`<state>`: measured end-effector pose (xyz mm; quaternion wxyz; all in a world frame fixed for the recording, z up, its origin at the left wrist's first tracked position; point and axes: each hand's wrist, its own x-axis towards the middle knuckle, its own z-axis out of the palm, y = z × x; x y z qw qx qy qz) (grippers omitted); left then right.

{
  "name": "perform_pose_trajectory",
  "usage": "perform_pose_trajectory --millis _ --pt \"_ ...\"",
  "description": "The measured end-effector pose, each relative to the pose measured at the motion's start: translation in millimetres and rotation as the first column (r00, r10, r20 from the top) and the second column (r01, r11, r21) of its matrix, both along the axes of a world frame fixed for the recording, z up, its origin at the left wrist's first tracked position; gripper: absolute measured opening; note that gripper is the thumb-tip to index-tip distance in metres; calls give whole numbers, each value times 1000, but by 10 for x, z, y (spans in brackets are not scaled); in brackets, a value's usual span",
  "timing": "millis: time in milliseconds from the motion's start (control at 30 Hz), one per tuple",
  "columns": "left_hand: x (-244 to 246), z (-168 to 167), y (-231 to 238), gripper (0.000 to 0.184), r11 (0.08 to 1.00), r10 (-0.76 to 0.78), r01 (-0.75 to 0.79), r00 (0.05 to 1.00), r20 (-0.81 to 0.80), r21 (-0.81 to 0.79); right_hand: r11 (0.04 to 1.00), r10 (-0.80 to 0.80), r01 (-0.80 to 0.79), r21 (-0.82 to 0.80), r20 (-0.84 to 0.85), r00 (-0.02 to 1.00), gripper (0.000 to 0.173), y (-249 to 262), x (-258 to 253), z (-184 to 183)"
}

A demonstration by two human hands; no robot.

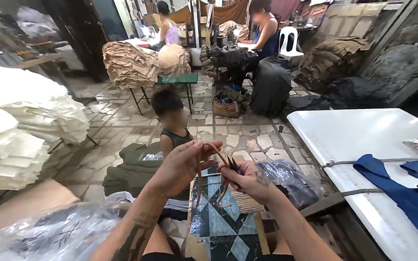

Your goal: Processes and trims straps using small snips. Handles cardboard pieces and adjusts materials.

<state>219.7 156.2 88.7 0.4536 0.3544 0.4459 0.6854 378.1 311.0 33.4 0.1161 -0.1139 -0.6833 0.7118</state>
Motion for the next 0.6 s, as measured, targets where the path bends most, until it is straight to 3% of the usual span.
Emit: perform_pose_trajectory --millis 100,200,267,367,433,600 --pt "15 -51 4 35 998 -20 17 999 48 55 1000 -4 4 31 1 1000 19 -6 66 -64" --pt "67 -153 -10 30 998 51 -50 998 -45 42 976 -116 123 181 -46 992 36 -105 349 -161" --pt "105 -297 -43 26 994 108 -111 985 -132 -17 981 -188 191 39 -85 979 39 -287 581 -122" --pt "209 -614 -78 24 992 82 -100 976 -203 -80 980 -129 136 -143 62 990 51 -590 772 -22" --pt "342 -792 -79 22 993 86 -104 967 -240 -61 955 -93 132 -266 153 984 59 -705 745 -51" --pt "566 -1036 -150 21 995 102 -99 975 -196 22 842 -115 236 -485 267 957 61 -756 680 -167"
